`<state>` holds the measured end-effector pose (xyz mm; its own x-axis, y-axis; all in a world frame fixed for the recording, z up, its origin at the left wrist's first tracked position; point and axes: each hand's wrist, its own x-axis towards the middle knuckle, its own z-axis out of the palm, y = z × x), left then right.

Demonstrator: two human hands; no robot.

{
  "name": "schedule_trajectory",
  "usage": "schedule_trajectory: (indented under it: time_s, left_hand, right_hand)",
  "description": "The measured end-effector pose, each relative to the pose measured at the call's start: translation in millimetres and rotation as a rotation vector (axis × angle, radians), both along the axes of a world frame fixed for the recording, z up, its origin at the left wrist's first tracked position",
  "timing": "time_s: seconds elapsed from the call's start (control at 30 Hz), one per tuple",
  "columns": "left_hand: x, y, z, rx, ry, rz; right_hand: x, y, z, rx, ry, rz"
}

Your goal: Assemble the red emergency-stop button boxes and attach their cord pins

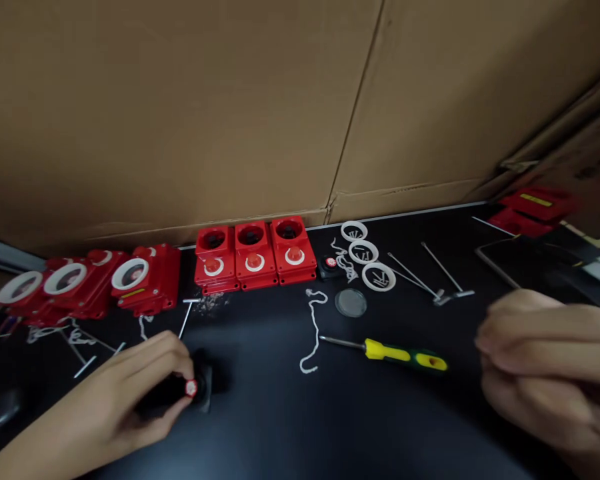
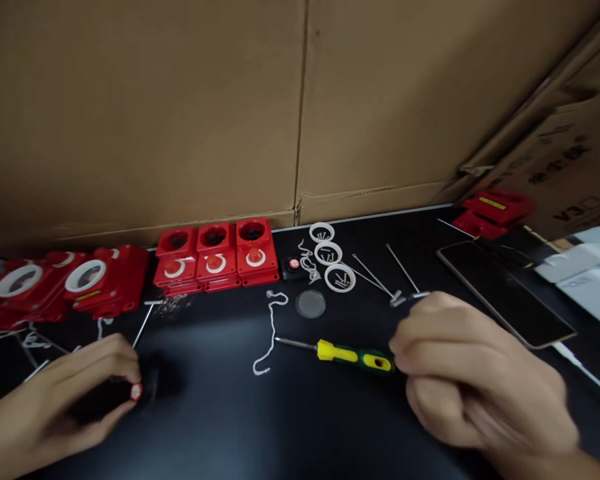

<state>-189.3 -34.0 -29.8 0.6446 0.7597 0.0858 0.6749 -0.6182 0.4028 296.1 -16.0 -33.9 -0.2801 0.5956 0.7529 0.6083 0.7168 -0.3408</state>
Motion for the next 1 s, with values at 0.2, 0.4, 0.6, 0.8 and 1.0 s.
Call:
schedule_trajectory:
  time_s: [0.2,0.4,0.6,0.8,1.0]
  left_hand:
    - [15,6,-4.9,0.035,-0.069,-0.082]
    - [17,0,-19.7,0.095,-0.123,-0.123]
    - [25,1,-32.9,0.165,-0.189,-0.113]
    - [26,10,-34.2,0.342,-0.100,-0.038]
    - [14,54,-18.5,0.513,0.097,0.246]
  right_hand:
    - [-33,37,0.1,0.099,-0.089,0.009]
    - [-40,41,-4.4,0.122,-0.092,-0.040]
    - [-41,44,-12.8,0.121,-0.168,-0.087]
    - [-45,45,-6.7,0.150,-0.251,-0.076]
    - [-56,54,-0.6,0.133,-0.311,-0.046]
